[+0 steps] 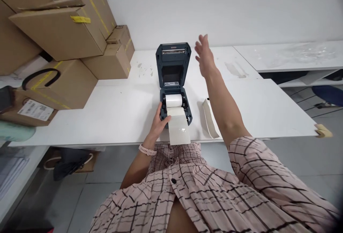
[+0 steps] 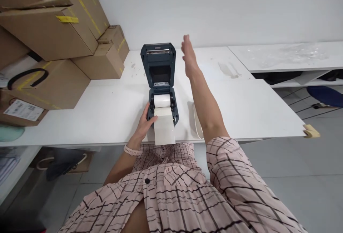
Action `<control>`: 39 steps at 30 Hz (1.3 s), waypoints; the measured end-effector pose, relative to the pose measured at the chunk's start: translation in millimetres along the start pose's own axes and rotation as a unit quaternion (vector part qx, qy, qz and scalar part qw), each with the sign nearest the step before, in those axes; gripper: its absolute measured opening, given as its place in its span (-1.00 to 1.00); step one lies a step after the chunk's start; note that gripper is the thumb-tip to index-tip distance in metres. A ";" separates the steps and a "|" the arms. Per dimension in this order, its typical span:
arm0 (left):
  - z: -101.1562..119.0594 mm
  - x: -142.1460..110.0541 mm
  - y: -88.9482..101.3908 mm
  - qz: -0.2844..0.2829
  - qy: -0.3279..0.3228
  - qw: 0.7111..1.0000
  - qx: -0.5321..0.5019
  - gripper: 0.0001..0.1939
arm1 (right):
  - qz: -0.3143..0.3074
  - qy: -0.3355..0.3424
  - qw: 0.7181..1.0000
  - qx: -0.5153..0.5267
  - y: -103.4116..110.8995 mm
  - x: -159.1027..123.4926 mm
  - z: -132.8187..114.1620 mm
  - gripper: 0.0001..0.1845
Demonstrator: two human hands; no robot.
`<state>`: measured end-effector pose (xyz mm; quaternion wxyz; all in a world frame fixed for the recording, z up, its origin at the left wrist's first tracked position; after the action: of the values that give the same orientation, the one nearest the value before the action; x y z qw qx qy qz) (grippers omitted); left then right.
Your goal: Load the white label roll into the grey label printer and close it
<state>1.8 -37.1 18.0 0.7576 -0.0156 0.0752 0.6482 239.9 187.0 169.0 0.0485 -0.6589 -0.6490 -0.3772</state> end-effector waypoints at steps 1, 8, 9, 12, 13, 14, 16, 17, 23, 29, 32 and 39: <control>-2.0 0.1 0.9 0.008 0.009 1.000 -0.003 0.05 | -0.023 -0.040 0.997 0.056 -9.5 17.1 6.4 -0.06; -18.8 -14.0 11.7 -0.001 0.017 0.999 -0.050 0.10 | 0.002 -0.087 0.993 0.085 -20.7 -62.7 -56.6 0.03; -21.1 -17.4 15.6 0.005 0.021 0.998 -0.064 0.04 | -0.003 -0.082 0.995 0.063 -19.2 -91.2 -66.9 -0.07; -22.3 -25.0 26.7 0.050 0.021 0.994 -0.090 -0.12 | -0.026 -0.091 0.996 0.003 -24.6 -172.4 -81.3 -0.30; -19.6 -26.1 27.9 0.064 0.013 0.994 -0.087 -0.14 | -0.028 -0.094 0.995 -0.007 -29.5 -194.7 -81.2 -0.35; -15.7 -26.5 27.0 0.074 0.004 0.994 -0.077 -0.14 | -0.027 -0.106 0.994 -0.007 -35.4 -213.8 -78.2 -0.39; -6.1 -25.6 20.1 0.084 -0.005 0.995 -0.054 -0.10 | -0.011 -0.154 0.988 0.020 -47.6 -242.0 -64.9 -0.36; -1.5 -24.4 14.4 0.082 -0.003 0.996 -0.045 -0.07 | -0.003 -0.189 0.981 0.042 -53.4 -251.6 -55.9 -0.27; 12.6 -17.8 -13.5 0.028 0.005 0.996 -0.081 -0.07 | -0.074 -0.287 0.942 0.160 -72.6 -266.2 -23.8 0.05; 10.7 -17.1 -13.7 0.041 -0.045 0.996 -0.059 -0.16 | -0.044 -0.274 0.947 0.161 -67.7 -270.5 -23.5 0.04; 10.2 -15.1 -12.1 0.055 -0.054 0.996 -0.044 -0.14 | -0.038 -0.248 0.960 0.123 -71.9 -272.0 -23.1 -0.04; -6.9 -37.9 0.2 0.053 -0.009 0.998 -0.044 -0.16 | -0.025 -0.138 0.988 -0.058 -57.1 -265.9 -57.8 -0.27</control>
<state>-4.7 -75.1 16.3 0.7211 -0.0388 0.0410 0.6905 197.6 -53.9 36.9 -0.0896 -0.6901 -0.6426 -0.3206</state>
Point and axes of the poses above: each hand's wrist, its own x-axis towards the middle knuckle, its own y-axis out of the back of the hand, z = x × y, the point moved 5 cm from there along x, towards the middle knuckle, and after that the axes turned 3 degrees about -x, right-handed, at the moved point
